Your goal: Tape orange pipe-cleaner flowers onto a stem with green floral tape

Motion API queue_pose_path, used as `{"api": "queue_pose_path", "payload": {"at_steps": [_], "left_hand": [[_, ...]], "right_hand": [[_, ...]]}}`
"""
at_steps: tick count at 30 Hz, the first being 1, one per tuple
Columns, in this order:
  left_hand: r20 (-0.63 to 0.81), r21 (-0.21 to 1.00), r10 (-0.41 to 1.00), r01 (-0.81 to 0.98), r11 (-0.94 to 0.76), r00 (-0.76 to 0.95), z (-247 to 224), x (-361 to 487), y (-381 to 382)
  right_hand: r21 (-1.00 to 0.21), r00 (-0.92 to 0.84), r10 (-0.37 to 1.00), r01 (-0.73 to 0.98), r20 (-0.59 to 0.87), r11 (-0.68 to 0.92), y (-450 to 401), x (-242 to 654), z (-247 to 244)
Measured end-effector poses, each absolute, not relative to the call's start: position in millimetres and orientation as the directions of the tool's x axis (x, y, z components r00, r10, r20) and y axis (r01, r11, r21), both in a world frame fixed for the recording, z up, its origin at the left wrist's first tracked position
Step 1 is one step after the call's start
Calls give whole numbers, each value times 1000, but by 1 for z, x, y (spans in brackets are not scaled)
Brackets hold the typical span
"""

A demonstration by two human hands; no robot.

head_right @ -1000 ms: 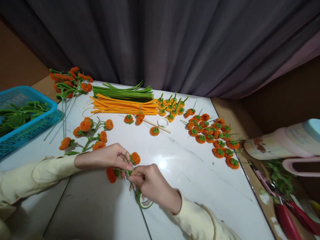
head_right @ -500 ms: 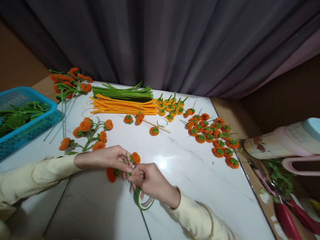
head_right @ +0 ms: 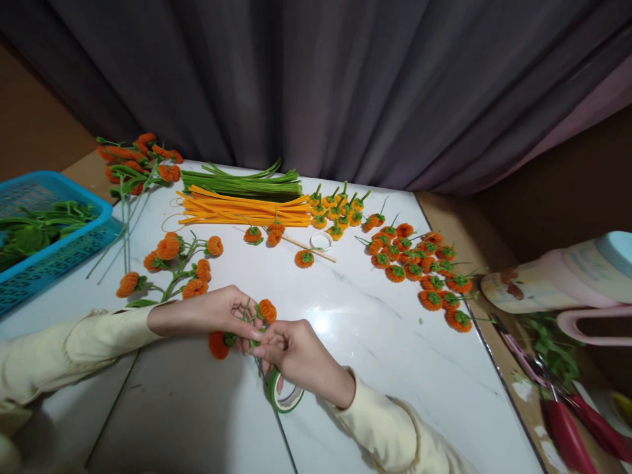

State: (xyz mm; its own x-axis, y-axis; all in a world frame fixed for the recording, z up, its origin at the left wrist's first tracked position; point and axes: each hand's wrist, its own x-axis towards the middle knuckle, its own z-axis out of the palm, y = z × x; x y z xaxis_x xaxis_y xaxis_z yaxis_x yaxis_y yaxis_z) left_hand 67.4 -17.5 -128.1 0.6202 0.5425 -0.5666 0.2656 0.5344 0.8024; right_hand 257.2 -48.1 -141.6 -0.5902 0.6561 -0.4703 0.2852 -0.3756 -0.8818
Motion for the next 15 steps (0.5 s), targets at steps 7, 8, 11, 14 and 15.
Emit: {"api": "queue_pose_path", "payload": {"at_steps": [7,8,11,14,15], "left_hand": [[-581,802,533,322,503,615,-126,67,-18],[-580,803,531,322,502,618,-126,67,-18],[-577,801,520,311,512,630,-124,68,-17],[-574,802,516,308,512,636,-123,68,-17],[-572,804,516,310,508,637,-123,68,-17]], "right_hand": [[-910,-704,579,285,-412,-301,-44,264,-141],[-915,-722,563,284,-402,-288,-43,265,-139],[-924,-751,539,291,-380,-246,-40,267,-136],[-931,-751,550,296,-365,-213,-39,268,-135],[-935,-750,558,292,-355,-202,-39,268,-135]]}}
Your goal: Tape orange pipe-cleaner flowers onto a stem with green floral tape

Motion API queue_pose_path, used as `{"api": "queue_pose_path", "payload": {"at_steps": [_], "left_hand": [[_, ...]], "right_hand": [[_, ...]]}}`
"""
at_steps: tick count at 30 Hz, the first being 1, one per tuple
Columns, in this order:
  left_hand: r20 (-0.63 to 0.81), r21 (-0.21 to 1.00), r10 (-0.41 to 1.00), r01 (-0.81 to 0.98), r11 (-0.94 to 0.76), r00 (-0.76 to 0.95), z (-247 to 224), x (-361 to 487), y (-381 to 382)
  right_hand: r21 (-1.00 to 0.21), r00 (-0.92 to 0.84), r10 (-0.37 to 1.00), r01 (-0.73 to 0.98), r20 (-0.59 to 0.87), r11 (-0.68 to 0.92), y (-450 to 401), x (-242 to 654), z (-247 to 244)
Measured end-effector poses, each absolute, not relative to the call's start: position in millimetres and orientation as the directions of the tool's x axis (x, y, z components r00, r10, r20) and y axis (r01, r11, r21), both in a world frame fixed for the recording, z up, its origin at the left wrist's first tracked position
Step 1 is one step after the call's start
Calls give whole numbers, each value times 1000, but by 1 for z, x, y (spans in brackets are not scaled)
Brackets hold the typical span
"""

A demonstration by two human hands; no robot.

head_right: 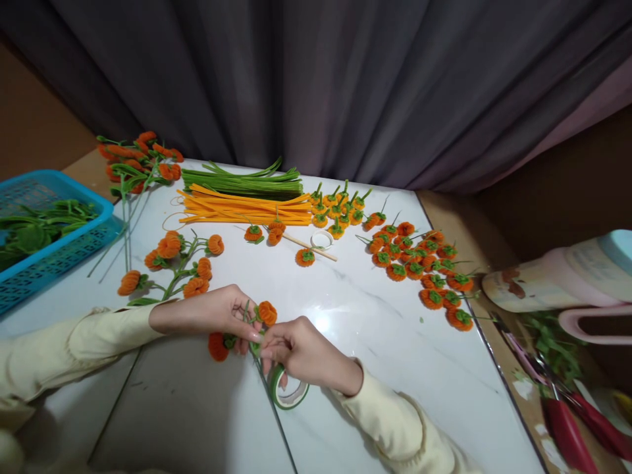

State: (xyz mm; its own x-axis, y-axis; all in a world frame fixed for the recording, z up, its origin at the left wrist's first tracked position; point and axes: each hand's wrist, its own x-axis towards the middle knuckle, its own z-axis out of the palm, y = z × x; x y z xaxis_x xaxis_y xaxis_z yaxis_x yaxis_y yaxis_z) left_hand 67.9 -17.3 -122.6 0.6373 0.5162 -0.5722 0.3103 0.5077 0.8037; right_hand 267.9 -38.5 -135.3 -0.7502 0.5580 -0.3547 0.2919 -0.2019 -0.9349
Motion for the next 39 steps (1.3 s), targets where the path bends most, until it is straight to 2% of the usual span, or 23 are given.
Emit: {"api": "queue_pose_path", "payload": {"at_steps": [4,9,12,20,22,25,29,32,34,36,39], "left_hand": [[-559,813,512,309,493,653,-123,67,-18],[-546,823,495,324,465,675,-119,67,-19],[-512,839,491,288,462,705,-113,68,-20],[-453,868,508,231,440,733,-98,72,-25],[-408,896,520,221,385,751,-96,72,-25],[-277,961,553,212,179,786,-94,73,-23],[-85,987,487,141,-80,870,-89,75,-15],[-26,979,410,107,-176,912,-77,77,-8],[-26,964,386,126,-236,922,-69,78,-3],[3,938,436,149,-314,900,-63,78,3],[161,869,587,169,-466,793,-61,75,13]], "right_hand": [[-934,-756,549,281,-357,-221,-39,268,-135],[-883,-778,463,244,-425,-401,-36,269,-132],[-847,-822,403,167,-403,-505,-33,269,-132],[-650,-924,222,37,-312,-759,-36,267,-140],[-624,-936,195,33,-294,-781,-38,267,-142],[-607,-945,144,68,-294,-792,-40,268,-145],[-585,-956,90,95,-279,-805,-42,269,-147],[-605,-959,125,58,-256,-794,-43,269,-144],[-631,-945,197,12,-260,-775,-43,270,-139],[-648,-896,331,-66,-296,-759,-41,271,-132],[-677,-748,554,-196,-365,-710,-33,276,-119]]}}
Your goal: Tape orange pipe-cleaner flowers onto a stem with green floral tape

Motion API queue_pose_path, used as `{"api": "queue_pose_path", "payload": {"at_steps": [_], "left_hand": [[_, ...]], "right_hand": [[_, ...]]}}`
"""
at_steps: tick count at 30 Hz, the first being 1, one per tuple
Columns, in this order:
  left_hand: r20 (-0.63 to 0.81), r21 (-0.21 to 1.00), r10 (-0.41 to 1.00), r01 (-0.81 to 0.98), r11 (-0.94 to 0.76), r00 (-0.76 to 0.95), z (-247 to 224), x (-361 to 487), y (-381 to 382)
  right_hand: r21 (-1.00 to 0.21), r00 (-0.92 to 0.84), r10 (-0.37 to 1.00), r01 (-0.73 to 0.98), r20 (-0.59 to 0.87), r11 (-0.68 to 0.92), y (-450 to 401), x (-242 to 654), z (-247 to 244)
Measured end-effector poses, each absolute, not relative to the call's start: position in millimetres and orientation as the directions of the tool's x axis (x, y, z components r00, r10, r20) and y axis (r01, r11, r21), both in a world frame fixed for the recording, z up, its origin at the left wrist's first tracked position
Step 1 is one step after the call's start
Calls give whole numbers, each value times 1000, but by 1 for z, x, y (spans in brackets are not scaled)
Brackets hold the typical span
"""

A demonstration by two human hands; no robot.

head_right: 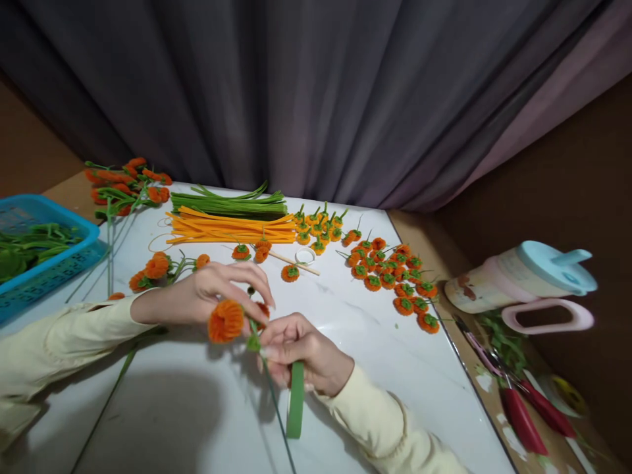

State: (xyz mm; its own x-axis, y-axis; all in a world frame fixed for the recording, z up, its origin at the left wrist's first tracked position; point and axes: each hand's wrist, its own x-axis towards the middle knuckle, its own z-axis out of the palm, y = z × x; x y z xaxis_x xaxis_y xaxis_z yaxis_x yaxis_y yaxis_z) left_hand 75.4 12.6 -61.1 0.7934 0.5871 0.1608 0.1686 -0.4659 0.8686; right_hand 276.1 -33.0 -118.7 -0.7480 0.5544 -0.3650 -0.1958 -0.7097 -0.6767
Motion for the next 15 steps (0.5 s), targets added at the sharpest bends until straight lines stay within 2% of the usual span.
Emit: {"api": "queue_pose_path", "payload": {"at_steps": [2,4,7,9,11,15], "left_hand": [[240,822,675,223,-523,698,-63,73,20],[238,793,776,344,-503,584,-65,68,28],[50,819,907,502,-277,418,-63,60,38],[-125,872,900,478,-100,417,-58,55,41],[-215,909,862,416,6,458,-53,53,42],[-187,937,845,351,-1,501,-51,59,35]], "right_hand": [[-734,-678,641,-218,-360,-643,-25,280,-107],[-813,-632,704,-194,-324,-548,-16,282,-93],[-908,-505,815,-133,-283,-398,-5,283,-74],[-944,-419,866,-56,-273,-325,-1,282,-64],[-966,-351,903,21,-250,-259,1,279,-59],[-982,-283,947,149,-153,-114,-1,274,-55]]}}
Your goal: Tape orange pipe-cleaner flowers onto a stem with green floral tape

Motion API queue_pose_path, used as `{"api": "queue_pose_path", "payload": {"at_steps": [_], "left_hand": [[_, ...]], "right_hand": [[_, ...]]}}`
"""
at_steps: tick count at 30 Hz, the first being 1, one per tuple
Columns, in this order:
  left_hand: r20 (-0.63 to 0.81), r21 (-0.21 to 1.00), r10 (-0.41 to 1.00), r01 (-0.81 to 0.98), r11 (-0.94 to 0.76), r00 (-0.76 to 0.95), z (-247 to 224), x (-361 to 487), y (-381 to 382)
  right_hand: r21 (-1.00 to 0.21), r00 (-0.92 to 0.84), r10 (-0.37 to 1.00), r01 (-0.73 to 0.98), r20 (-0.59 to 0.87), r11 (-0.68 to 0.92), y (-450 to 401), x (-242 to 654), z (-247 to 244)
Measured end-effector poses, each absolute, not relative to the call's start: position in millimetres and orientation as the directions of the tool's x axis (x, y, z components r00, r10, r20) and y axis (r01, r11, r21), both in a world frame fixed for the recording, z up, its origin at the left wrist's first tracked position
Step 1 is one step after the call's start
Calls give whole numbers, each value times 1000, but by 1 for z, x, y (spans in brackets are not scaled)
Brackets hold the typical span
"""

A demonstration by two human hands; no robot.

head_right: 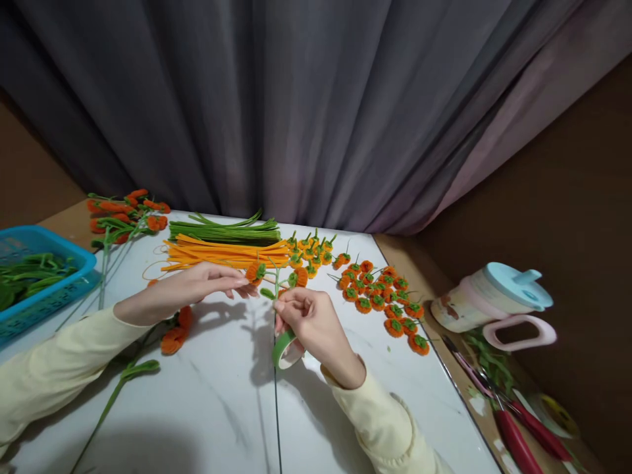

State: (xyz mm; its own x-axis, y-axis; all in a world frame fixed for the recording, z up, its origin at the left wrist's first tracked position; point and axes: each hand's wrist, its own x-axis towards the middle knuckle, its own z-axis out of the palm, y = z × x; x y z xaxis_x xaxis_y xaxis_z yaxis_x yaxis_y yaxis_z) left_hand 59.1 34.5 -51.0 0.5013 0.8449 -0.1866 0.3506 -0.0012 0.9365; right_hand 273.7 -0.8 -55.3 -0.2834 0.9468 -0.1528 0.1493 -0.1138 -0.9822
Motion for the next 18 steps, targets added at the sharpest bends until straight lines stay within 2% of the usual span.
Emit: {"api": "queue_pose_path", "payload": {"at_steps": [4,7,12,15,18], "left_hand": [[-293,953,739,249,174,606,-61,75,21],[-327,936,732,100,336,598,-67,86,11],[-394,807,678,-119,578,621,-72,89,5],[-404,779,634,-115,616,659,-73,88,4],[-384,845,668,-51,533,637,-70,88,3]], "right_hand": [[-963,-289,952,269,-104,-24,-4,271,-57],[-943,-310,948,332,-72,37,-8,269,-61],[-912,-341,940,394,-30,114,-12,265,-64],[-911,-361,932,394,-31,122,-13,266,-65],[-916,-383,922,385,-50,110,-12,267,-65]]}}
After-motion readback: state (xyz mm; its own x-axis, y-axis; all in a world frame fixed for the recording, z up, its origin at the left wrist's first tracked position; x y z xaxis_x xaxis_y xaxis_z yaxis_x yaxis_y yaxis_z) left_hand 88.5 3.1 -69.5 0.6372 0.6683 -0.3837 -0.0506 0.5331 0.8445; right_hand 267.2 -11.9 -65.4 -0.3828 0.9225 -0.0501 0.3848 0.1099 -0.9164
